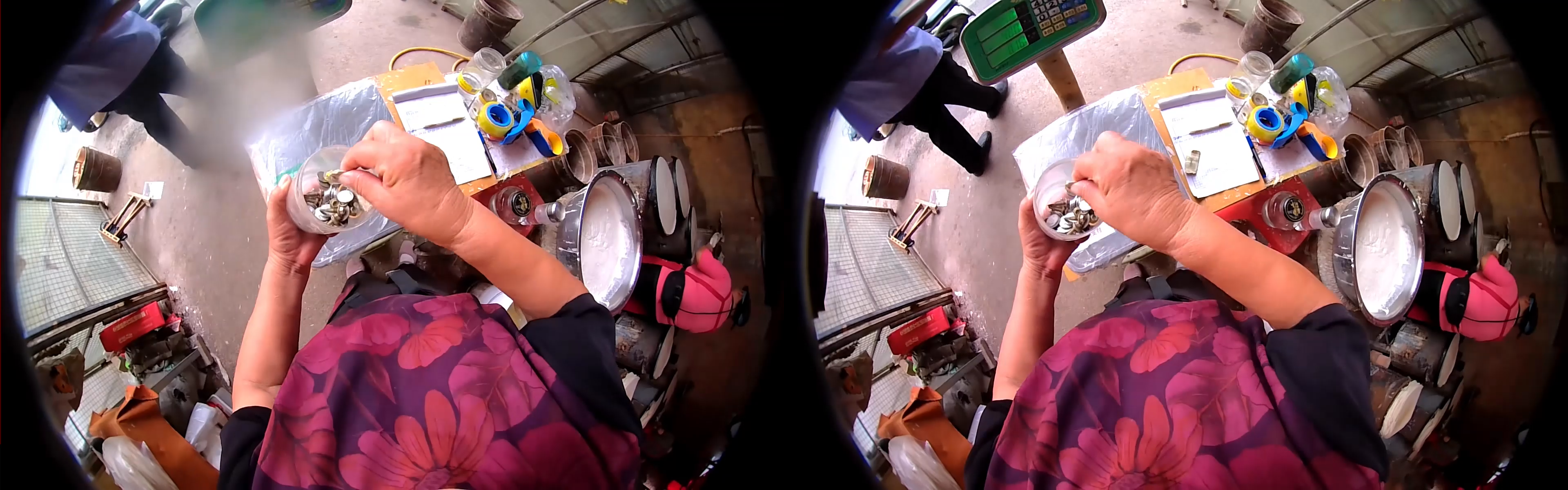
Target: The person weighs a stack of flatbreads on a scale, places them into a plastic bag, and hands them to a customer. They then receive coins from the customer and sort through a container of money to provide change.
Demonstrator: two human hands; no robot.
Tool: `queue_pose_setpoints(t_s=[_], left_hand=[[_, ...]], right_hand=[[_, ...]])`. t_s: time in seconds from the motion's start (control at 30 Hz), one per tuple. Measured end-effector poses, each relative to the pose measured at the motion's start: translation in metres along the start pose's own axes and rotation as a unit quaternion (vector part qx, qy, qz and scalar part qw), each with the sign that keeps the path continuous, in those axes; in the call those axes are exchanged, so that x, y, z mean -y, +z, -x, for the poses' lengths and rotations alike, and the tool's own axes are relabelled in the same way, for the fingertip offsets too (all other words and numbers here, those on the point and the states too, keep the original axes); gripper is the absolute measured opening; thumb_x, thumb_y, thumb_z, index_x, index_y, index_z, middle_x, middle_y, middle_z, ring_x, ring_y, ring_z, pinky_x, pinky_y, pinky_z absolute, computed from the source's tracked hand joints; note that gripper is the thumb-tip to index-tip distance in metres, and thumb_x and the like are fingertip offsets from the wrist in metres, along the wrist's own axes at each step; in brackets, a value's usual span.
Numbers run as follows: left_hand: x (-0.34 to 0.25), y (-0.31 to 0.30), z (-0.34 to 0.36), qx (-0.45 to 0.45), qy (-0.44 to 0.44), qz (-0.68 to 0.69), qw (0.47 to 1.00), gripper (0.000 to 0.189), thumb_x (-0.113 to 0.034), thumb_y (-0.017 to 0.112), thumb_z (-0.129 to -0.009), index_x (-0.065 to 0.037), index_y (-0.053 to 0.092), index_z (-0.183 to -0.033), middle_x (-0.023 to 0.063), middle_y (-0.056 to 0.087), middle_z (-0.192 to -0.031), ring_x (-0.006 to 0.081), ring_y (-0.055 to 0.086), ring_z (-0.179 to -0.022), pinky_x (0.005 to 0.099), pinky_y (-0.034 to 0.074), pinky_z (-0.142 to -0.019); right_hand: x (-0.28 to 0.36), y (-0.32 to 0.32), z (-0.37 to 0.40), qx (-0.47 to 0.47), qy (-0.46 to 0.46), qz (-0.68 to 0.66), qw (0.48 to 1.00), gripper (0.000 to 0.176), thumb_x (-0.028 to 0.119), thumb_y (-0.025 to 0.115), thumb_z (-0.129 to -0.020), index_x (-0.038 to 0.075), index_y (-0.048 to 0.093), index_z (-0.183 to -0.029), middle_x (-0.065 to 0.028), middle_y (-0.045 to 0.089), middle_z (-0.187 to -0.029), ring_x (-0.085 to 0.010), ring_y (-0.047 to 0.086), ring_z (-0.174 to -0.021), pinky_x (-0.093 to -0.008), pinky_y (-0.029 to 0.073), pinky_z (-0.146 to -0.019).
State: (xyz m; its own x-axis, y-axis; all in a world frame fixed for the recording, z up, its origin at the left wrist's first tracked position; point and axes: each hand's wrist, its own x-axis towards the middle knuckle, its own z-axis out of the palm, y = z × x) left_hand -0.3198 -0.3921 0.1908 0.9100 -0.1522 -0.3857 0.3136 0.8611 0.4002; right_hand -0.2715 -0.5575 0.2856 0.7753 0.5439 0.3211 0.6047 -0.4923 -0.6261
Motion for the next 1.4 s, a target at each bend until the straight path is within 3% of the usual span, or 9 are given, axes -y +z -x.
queue_pose_setpoints(t_s=[0.13,0.3,0.43,0.53,0.57,1.0,1.1,1.2,1.4], left_hand=[[0.002,-0.012,0.001,-0.016,0.025,0.055,0.998,0.050,-0.040,0.053,-0.078,-0.004,0.052,-0.113,0.0129,0.059,-0.105,0.0270,0.057,-0.096,0.0434,0.046,-0.085],[0.001,-0.061,0.019,-0.046,0.049,0.079,0.995,0.068,-0.048,0.059,-0.070,-0.011,0.044,-0.125,0.0130,0.049,-0.124,0.0360,0.046,-0.113,0.0560,0.032,-0.099],[0.002,-0.095,0.046,-0.086,0.082,0.086,0.989,0.067,-0.041,0.059,-0.074,-0.001,0.040,-0.125,0.0264,0.049,-0.117,0.0471,0.047,-0.106,0.0483,0.055,-0.065],[0.003,-0.101,0.058,-0.118,0.069,0.117,0.984,0.065,-0.041,0.060,-0.074,-0.001,0.043,-0.123,0.0243,0.053,-0.112,0.0492,0.049,-0.103,0.0480,0.055,-0.069],[0.002,-0.091,0.063,-0.092,0.064,0.088,0.990,0.049,-0.039,0.055,-0.079,0.000,0.055,-0.109,0.0139,0.060,-0.105,0.0271,0.058,-0.096,0.0404,0.046,-0.087],[-0.001,-0.085,0.060,-0.086,0.026,0.093,0.992,0.047,-0.042,0.054,-0.080,-0.003,0.056,-0.107,0.0126,0.060,-0.104,0.0272,0.058,-0.096,0.0430,0.047,-0.085],[-0.004,-0.075,0.059,-0.085,0.024,0.085,0.992,0.047,-0.041,0.053,-0.080,-0.002,0.056,-0.106,0.0132,0.061,-0.102,0.0276,0.059,-0.093,0.0418,0.047,-0.085],[-0.002,-0.080,0.056,-0.116,0.024,0.044,0.992,0.050,-0.041,0.056,-0.077,0.000,0.057,-0.105,0.0139,0.062,-0.099,0.0254,0.059,-0.092,0.0384,0.046,-0.086],[0.008,-0.076,0.046,-0.109,-0.005,0.013,0.994,0.053,-0.043,0.054,-0.077,0.000,0.054,-0.108,0.0139,0.060,-0.103,0.0252,0.058,-0.094,0.0389,0.045,-0.086]], right_hand=[[-0.006,-0.012,-0.008,-0.072,0.072,-0.218,0.971,0.009,0.013,0.060,-0.078,0.004,0.061,-0.080,-0.0137,0.061,-0.080,-0.0245,0.060,-0.074,-0.0318,0.047,-0.065],[-0.112,0.049,0.039,0.021,0.197,-0.116,0.973,0.011,0.016,0.057,-0.078,0.005,0.060,-0.079,-0.0140,0.061,-0.075,-0.0292,0.060,-0.071,-0.0350,0.047,-0.062],[-0.155,0.110,0.082,0.080,0.211,0.013,0.974,0.014,0.019,0.058,-0.078,0.008,0.059,-0.086,-0.0131,0.060,-0.085,-0.0318,0.059,-0.080,-0.0397,0.047,-0.067],[-0.164,0.132,0.087,0.100,0.210,0.088,0.969,0.018,0.020,0.060,-0.077,0.012,0.056,-0.092,-0.0123,0.056,-0.089,-0.0324,0.058,-0.079,-0.0410,0.048,-0.067],[-0.165,0.136,0.086,0.103,0.208,0.111,0.967,0.020,0.021,0.061,-0.077,0.012,0.055,-0.094,-0.0121,0.055,-0.090,-0.0325,0.059,-0.079,-0.0413,0.048,-0.066],[-0.158,0.153,0.089,0.066,0.111,0.188,0.974,0.020,0.011,0.065,-0.070,0.010,0.050,-0.082,-0.0089,0.049,-0.084,-0.0290,0.056,-0.077,-0.0379,0.048,-0.064],[-0.157,0.146,0.079,0.115,0.197,0.150,0.962,0.012,0.008,0.063,-0.075,0.008,0.052,-0.081,-0.0052,0.054,-0.078,-0.0215,0.058,-0.068,-0.0319,0.048,-0.059],[-0.132,0.120,0.060,0.000,0.377,-0.333,0.864,0.006,0.008,0.060,-0.079,0.006,0.055,-0.082,-0.0040,0.058,-0.074,-0.0110,0.057,-0.063,-0.0242,0.047,-0.056],[-0.018,0.060,0.035,0.021,0.214,-0.437,0.874,0.008,0.006,0.059,-0.083,0.002,0.055,-0.089,0.0010,0.056,-0.076,-0.0046,0.053,-0.064,-0.0194,0.044,-0.056]])
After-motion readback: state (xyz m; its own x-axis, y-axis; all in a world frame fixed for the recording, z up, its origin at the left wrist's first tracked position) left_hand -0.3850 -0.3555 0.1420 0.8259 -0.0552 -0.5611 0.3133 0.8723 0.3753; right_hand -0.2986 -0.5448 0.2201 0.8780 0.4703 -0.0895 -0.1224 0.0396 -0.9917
